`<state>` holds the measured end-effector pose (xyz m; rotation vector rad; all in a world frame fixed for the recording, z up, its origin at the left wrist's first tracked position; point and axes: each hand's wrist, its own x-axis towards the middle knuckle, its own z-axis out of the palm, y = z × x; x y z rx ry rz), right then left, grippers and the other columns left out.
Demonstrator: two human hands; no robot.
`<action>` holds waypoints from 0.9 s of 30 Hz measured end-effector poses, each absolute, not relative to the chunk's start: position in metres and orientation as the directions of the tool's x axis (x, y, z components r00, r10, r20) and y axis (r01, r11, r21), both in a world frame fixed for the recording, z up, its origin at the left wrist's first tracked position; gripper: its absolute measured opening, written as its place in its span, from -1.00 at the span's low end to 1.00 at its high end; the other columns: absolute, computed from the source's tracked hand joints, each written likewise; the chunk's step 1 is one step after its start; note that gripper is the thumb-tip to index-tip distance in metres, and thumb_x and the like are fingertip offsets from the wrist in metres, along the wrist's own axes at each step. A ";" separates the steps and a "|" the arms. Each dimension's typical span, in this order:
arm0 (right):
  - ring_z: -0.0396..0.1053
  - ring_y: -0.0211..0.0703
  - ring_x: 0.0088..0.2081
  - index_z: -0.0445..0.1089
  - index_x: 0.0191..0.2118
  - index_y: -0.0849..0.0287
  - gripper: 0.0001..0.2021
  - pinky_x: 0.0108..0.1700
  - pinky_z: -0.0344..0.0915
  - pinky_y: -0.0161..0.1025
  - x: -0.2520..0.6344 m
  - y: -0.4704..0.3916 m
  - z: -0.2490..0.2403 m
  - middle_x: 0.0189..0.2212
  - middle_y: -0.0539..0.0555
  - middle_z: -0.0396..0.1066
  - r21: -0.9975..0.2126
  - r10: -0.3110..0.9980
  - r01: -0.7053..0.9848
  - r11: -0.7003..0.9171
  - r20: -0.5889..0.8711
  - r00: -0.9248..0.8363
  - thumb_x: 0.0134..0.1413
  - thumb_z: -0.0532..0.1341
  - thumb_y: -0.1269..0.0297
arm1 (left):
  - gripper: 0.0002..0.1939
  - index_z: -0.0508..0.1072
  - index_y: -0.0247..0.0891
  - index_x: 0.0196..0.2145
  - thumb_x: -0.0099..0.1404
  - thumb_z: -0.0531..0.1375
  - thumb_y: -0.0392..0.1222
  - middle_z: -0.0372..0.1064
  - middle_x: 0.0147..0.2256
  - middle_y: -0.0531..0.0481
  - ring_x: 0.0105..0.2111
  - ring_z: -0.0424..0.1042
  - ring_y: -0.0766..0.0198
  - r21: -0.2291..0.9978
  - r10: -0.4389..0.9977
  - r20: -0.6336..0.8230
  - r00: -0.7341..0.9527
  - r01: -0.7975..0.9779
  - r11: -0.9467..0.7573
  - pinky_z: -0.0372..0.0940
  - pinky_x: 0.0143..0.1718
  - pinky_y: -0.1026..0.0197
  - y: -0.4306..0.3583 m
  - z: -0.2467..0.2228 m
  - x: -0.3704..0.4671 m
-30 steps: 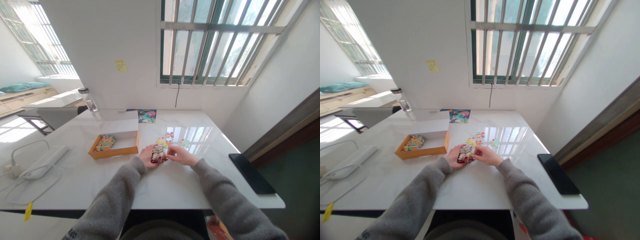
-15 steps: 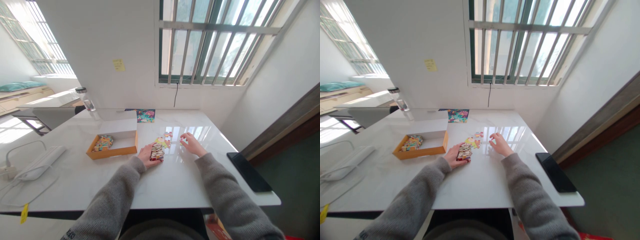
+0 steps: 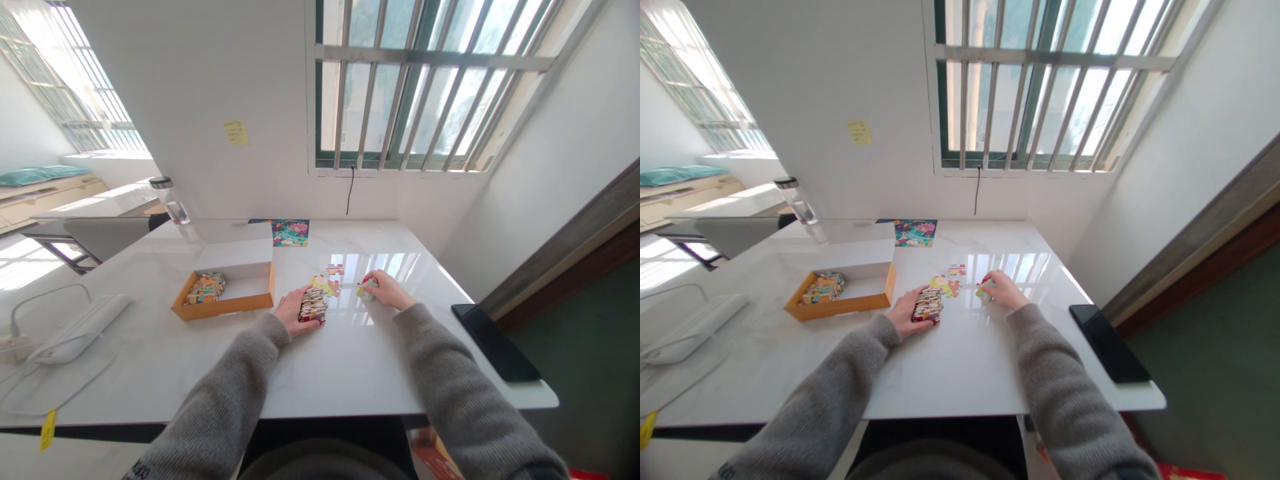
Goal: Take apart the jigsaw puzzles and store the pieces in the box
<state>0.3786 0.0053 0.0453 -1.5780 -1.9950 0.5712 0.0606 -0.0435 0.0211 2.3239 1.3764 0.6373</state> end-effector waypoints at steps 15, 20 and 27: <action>0.19 -0.33 -0.55 0.19 -0.32 0.11 -0.69 -0.46 0.14 -0.34 0.304 -0.039 0.042 -0.59 -0.16 0.21 -0.970 0.720 0.185 0.158 -0.015 -0.693 0.02 0.30 0.06 | 0.20 -0.05 -0.24 0.35 -0.12 0.41 0.16 0.24 0.14 -0.25 0.14 0.24 -0.18 0.526 0.888 0.154 0.433 0.725 -0.444 0.10 0.19 -0.17 -0.039 0.019 0.057; 0.08 -0.33 -0.52 0.22 -0.41 0.13 -0.81 -0.47 0.00 -0.36 0.293 -0.046 0.036 -0.59 -0.16 0.09 -0.842 0.790 0.379 0.384 0.087 -0.607 0.01 0.28 0.29 | 0.12 -0.04 -0.24 0.34 -0.05 0.38 0.15 0.25 0.14 -0.24 0.14 0.24 -0.16 0.517 0.888 0.172 0.426 0.728 -0.450 0.10 0.18 -0.14 -0.041 0.019 0.060; 0.11 -0.32 -0.51 0.21 -0.40 0.14 -0.82 -0.44 0.04 -0.35 0.292 -0.042 0.034 -0.56 -0.14 0.15 -0.819 0.804 0.411 0.400 0.099 -0.586 0.03 0.26 0.26 | -0.05 -0.02 -0.18 0.34 0.11 0.30 0.10 0.25 0.13 -0.22 0.11 0.25 -0.11 0.508 0.891 0.188 0.413 0.736 -0.448 0.12 0.14 -0.12 -0.042 0.016 0.061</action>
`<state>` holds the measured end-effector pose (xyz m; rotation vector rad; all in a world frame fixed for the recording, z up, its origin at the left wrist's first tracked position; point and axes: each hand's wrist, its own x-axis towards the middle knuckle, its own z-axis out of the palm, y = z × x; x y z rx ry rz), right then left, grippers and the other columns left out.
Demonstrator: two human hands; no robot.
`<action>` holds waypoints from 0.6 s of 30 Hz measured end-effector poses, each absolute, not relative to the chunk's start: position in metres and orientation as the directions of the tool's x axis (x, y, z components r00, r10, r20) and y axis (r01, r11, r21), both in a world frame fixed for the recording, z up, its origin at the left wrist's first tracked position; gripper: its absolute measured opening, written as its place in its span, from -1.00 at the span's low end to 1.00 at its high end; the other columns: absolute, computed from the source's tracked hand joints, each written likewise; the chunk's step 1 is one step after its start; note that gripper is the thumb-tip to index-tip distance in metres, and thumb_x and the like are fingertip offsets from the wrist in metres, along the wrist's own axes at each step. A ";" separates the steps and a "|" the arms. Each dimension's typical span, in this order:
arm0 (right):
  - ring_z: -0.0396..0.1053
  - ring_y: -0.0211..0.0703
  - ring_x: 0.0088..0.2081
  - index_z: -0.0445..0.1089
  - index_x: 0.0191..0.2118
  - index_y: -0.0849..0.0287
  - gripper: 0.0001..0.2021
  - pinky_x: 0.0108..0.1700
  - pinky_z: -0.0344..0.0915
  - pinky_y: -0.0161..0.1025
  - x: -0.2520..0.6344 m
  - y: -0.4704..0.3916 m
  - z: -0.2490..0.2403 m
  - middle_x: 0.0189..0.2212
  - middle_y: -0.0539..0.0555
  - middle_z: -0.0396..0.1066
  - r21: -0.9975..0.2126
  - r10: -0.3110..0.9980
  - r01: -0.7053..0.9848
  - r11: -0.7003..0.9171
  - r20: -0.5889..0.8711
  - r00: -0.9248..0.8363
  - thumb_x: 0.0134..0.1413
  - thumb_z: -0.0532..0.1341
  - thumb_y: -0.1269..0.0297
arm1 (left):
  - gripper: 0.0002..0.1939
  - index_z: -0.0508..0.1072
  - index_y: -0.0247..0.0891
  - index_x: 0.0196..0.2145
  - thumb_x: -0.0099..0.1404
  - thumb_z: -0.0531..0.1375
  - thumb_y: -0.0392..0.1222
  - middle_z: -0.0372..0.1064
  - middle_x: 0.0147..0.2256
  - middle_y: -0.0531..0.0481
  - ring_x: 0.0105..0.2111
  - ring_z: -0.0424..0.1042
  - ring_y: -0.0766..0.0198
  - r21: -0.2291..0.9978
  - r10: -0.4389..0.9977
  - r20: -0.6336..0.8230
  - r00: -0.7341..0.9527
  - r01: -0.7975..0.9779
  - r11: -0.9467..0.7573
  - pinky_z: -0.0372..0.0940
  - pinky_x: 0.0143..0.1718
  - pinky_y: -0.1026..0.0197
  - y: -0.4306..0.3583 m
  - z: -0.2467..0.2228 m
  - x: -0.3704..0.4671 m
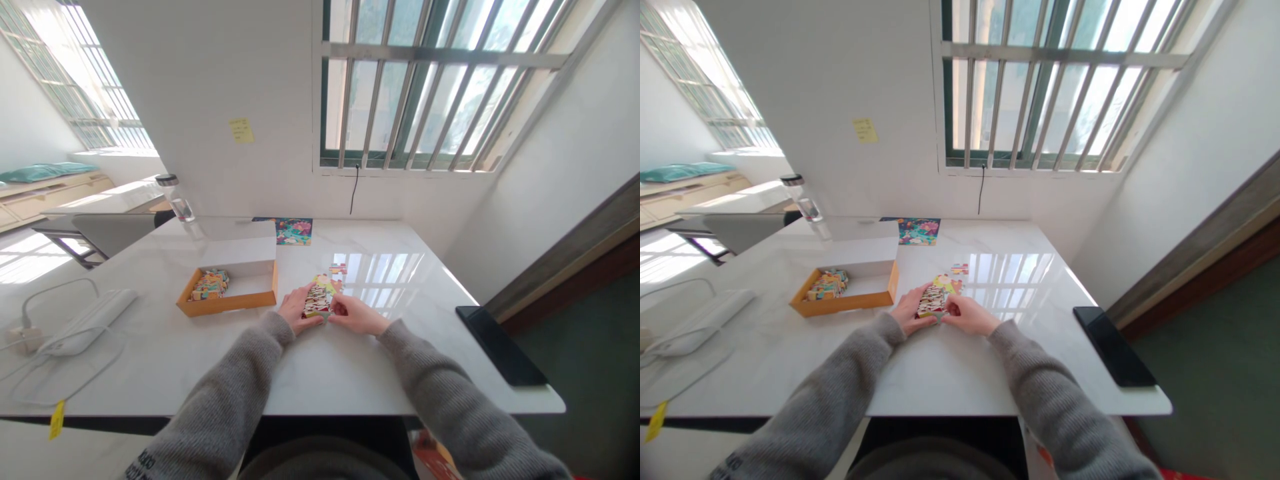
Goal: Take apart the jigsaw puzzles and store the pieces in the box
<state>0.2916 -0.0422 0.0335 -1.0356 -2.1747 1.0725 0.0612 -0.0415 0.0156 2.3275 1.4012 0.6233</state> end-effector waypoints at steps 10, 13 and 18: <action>0.29 -0.01 -0.14 0.38 -0.14 0.19 -0.67 -0.08 0.19 -0.14 0.306 -0.005 0.018 -0.22 0.17 0.31 -0.420 0.922 0.842 0.339 0.327 -0.208 0.07 0.29 0.07 | -0.06 -0.01 -0.22 0.33 0.12 0.30 0.08 0.27 0.12 -0.22 0.11 0.25 -0.09 0.508 0.892 0.183 0.413 0.737 -0.446 0.11 0.14 -0.09 -0.041 0.019 0.063; 0.27 0.06 -0.07 0.38 -0.18 0.19 -0.66 -0.04 0.18 -0.11 0.303 -0.001 0.015 -0.18 0.21 0.32 -0.393 0.940 0.869 0.300 0.275 -0.200 0.02 0.32 0.05 | -0.07 0.01 -0.20 0.32 0.11 0.31 0.06 0.28 0.11 -0.20 0.10 0.26 -0.07 0.508 0.894 0.194 0.404 0.738 -0.443 0.12 0.14 -0.08 -0.042 0.019 0.064; 0.27 -0.08 -0.21 0.27 -0.28 0.14 -0.63 -0.17 0.19 -0.21 0.306 0.001 0.015 -0.32 0.03 0.30 -0.532 0.957 0.803 0.267 0.248 -0.154 -0.15 0.39 0.10 | -0.06 0.02 -0.18 0.32 0.10 0.32 0.07 0.29 0.10 -0.18 0.09 0.28 -0.06 0.498 0.897 0.195 0.398 0.747 -0.440 0.13 0.14 -0.08 -0.041 0.019 0.063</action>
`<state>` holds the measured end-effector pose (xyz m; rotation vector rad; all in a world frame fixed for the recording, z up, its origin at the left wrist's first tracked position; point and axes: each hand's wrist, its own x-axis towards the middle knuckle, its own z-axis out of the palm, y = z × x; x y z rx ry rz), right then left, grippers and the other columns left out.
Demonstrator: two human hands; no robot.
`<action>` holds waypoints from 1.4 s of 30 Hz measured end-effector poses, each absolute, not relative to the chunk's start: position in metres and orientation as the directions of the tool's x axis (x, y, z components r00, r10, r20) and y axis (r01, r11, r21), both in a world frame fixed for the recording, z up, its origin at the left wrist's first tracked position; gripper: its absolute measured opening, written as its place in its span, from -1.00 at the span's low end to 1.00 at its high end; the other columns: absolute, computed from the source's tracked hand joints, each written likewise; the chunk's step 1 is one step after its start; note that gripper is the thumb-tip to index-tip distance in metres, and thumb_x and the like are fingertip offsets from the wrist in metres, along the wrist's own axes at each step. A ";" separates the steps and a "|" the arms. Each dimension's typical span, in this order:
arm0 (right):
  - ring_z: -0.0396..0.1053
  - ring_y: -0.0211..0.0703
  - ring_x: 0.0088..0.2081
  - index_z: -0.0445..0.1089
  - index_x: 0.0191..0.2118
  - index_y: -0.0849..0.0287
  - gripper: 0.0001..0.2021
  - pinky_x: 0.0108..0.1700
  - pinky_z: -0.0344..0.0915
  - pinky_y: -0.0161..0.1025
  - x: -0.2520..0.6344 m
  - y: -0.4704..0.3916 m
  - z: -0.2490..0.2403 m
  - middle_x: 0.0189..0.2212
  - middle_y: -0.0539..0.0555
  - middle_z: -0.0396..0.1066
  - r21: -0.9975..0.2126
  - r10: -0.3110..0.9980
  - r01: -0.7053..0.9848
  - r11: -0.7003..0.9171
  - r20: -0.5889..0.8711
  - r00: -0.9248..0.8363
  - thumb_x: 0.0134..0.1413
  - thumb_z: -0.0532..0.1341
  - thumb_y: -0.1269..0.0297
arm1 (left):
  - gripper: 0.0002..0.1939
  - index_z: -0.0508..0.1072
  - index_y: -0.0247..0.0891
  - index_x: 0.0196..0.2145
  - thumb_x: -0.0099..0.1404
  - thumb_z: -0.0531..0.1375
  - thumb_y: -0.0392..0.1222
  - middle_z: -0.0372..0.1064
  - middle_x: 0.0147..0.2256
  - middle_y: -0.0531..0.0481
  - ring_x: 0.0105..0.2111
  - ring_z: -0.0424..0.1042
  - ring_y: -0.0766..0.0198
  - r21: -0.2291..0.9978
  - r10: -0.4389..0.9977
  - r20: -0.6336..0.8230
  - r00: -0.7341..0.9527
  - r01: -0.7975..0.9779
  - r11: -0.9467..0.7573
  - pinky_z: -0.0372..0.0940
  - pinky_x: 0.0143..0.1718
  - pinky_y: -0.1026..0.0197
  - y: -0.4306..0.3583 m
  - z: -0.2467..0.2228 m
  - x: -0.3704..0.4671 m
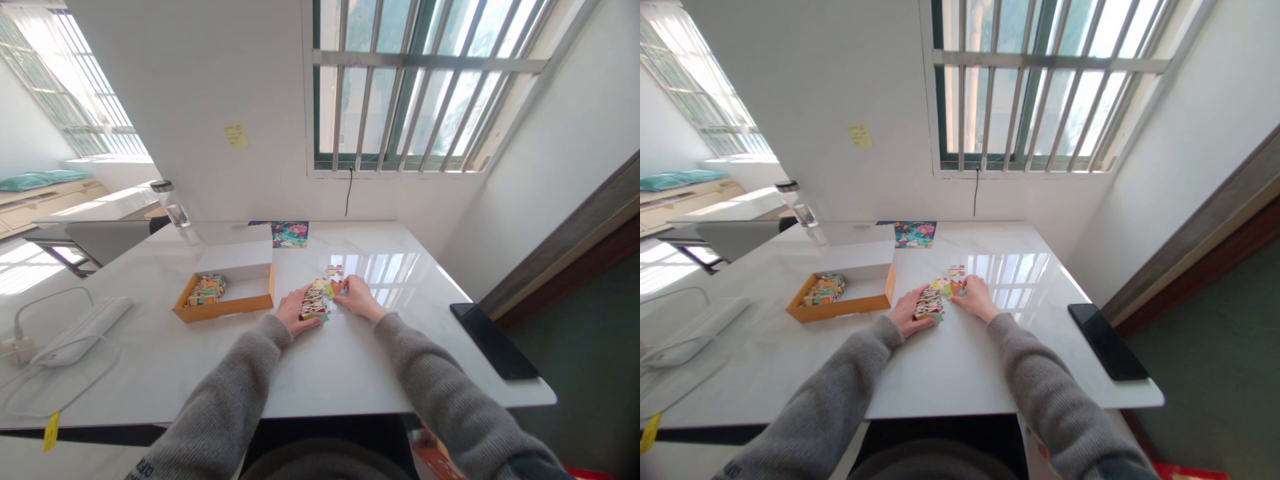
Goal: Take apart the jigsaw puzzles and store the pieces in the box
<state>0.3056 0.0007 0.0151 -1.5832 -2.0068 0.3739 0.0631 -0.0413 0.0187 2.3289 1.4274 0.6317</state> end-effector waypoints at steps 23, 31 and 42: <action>0.40 -0.24 -0.43 0.24 -0.23 0.10 -0.67 -0.24 0.31 -0.18 0.296 -0.044 0.055 -0.50 -0.09 0.41 -0.963 0.915 -0.203 0.175 0.235 -0.327 -0.01 0.38 0.13 | -0.06 0.03 -0.23 0.32 0.10 0.31 0.08 0.28 0.12 -0.22 0.09 0.28 -0.13 0.509 0.897 0.189 0.399 0.741 -0.437 0.14 0.13 -0.12 -0.044 0.024 0.064; 0.44 -0.17 -0.38 0.26 -0.17 0.08 -0.73 -0.20 0.34 -0.11 0.289 -0.069 0.061 -0.42 -0.02 0.46 -0.975 0.879 -0.134 0.178 0.219 -0.423 0.12 0.28 0.09 | 0.09 -0.04 -0.19 0.34 -0.03 0.37 0.14 0.26 0.13 -0.21 0.10 0.27 -0.13 0.477 0.880 0.183 0.439 0.743 -0.470 0.15 0.15 -0.11 -0.040 0.019 0.060; 0.16 -0.29 -0.50 0.29 -0.39 0.15 -0.90 -0.42 0.11 -0.31 0.290 -0.067 0.036 -0.54 -0.09 0.26 -0.873 0.899 0.380 0.307 0.135 -0.416 0.11 0.18 0.28 | 0.19 -0.09 -0.24 0.35 -0.10 0.39 0.15 0.23 0.13 -0.26 0.12 0.24 -0.17 0.481 0.873 0.173 0.457 0.734 -0.479 0.11 0.16 -0.17 -0.040 0.017 0.058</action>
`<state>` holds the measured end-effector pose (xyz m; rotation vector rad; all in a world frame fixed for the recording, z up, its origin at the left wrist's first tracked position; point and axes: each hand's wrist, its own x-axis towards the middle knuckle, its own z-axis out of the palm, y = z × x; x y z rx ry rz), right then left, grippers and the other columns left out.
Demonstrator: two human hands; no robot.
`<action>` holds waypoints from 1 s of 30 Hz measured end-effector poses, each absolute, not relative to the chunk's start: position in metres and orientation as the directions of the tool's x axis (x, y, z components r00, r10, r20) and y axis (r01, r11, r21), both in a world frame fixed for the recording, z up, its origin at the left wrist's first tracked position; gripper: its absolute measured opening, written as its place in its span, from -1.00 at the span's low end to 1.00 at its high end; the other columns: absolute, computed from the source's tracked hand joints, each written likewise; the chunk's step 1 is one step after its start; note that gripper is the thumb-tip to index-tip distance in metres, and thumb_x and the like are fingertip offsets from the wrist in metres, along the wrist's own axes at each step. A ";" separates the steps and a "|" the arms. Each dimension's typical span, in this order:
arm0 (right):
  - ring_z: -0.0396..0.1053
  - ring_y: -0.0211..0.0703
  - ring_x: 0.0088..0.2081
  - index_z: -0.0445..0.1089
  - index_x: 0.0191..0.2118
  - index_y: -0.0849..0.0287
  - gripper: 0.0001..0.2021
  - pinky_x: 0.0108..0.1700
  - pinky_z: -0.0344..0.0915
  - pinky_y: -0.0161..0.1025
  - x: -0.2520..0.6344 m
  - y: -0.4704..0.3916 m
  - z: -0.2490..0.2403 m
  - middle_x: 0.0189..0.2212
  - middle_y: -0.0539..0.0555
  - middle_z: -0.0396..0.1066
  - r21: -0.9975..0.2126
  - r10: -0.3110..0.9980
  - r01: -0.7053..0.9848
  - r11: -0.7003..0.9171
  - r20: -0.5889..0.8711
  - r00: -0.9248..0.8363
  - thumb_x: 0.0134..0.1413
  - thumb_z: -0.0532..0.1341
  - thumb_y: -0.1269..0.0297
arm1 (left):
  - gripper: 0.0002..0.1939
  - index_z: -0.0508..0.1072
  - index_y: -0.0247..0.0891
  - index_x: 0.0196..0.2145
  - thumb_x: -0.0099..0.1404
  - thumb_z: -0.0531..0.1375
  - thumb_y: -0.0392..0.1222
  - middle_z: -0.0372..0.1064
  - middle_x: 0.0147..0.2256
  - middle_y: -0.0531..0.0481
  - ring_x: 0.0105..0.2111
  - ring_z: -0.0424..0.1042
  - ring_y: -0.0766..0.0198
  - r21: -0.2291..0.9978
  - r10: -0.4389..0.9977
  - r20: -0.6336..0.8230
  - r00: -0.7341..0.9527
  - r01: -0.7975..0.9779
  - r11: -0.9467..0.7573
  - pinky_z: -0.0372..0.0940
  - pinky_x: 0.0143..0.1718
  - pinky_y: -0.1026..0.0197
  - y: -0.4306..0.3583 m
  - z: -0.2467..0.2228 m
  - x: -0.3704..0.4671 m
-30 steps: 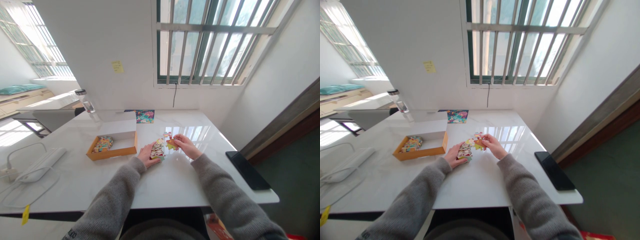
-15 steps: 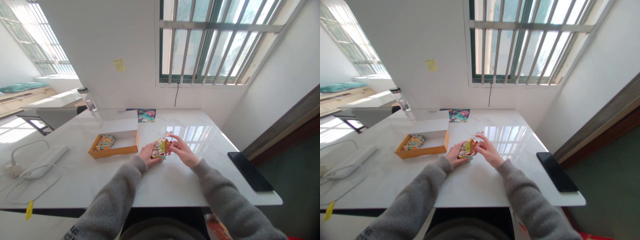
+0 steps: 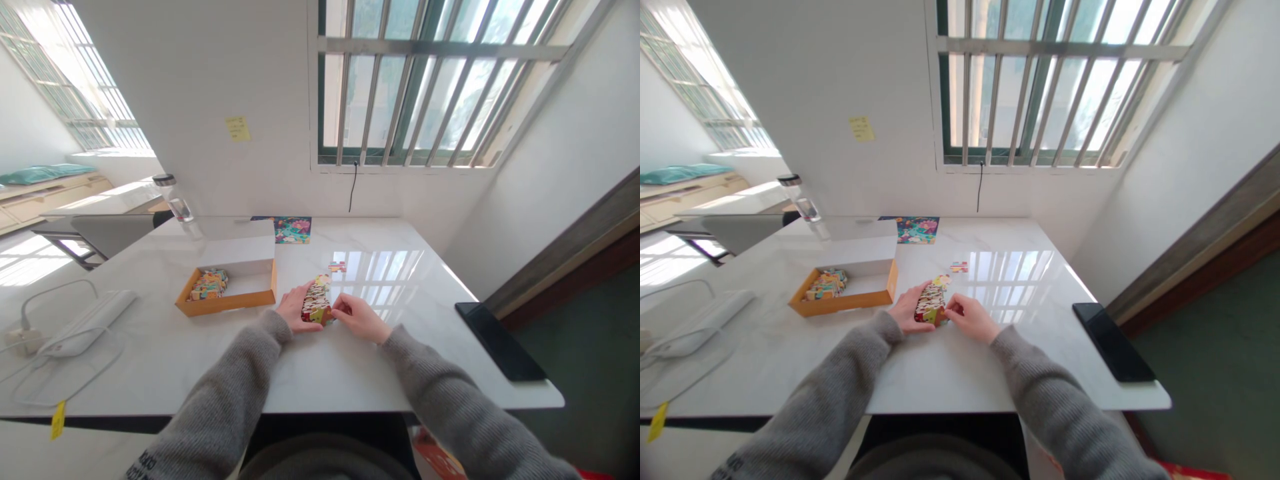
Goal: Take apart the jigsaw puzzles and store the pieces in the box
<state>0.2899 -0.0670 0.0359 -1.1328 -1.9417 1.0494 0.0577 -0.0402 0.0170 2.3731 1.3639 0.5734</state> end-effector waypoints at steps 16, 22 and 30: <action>0.34 -0.14 -0.31 0.35 -0.11 0.19 -0.80 -0.18 0.22 -0.22 0.283 -0.006 0.019 -0.36 0.06 0.39 -0.531 0.927 0.766 0.361 0.292 -0.235 0.18 0.11 0.28 | 0.01 -0.04 -0.31 0.33 0.05 0.32 0.06 0.26 0.07 -0.29 0.08 0.28 -0.15 0.473 0.883 0.261 0.390 0.746 -0.469 0.16 0.13 -0.20 -0.038 0.012 0.052; 0.24 0.08 0.09 0.38 -0.12 0.15 -0.68 0.05 0.15 -0.05 0.266 0.015 0.017 0.03 0.23 0.32 -0.354 0.938 0.885 0.303 0.277 -0.210 0.11 0.25 0.04 | -0.01 0.01 -0.26 0.30 0.03 0.34 0.08 0.27 0.07 -0.28 0.10 0.27 -0.14 0.477 0.887 0.277 0.368 0.749 -0.460 0.16 0.15 -0.19 -0.036 0.008 0.050; 0.31 -0.02 -0.04 0.37 -0.22 0.16 -0.70 -0.02 0.19 -0.15 0.271 0.024 0.010 -0.13 0.15 0.36 -0.488 0.953 0.840 0.237 0.285 -0.103 -0.01 0.33 0.10 | 0.00 -0.01 -0.27 0.31 0.04 0.33 0.10 0.29 0.05 -0.28 0.05 0.30 -0.12 0.463 0.898 0.257 0.356 0.771 -0.438 0.16 0.12 -0.17 -0.038 0.011 0.052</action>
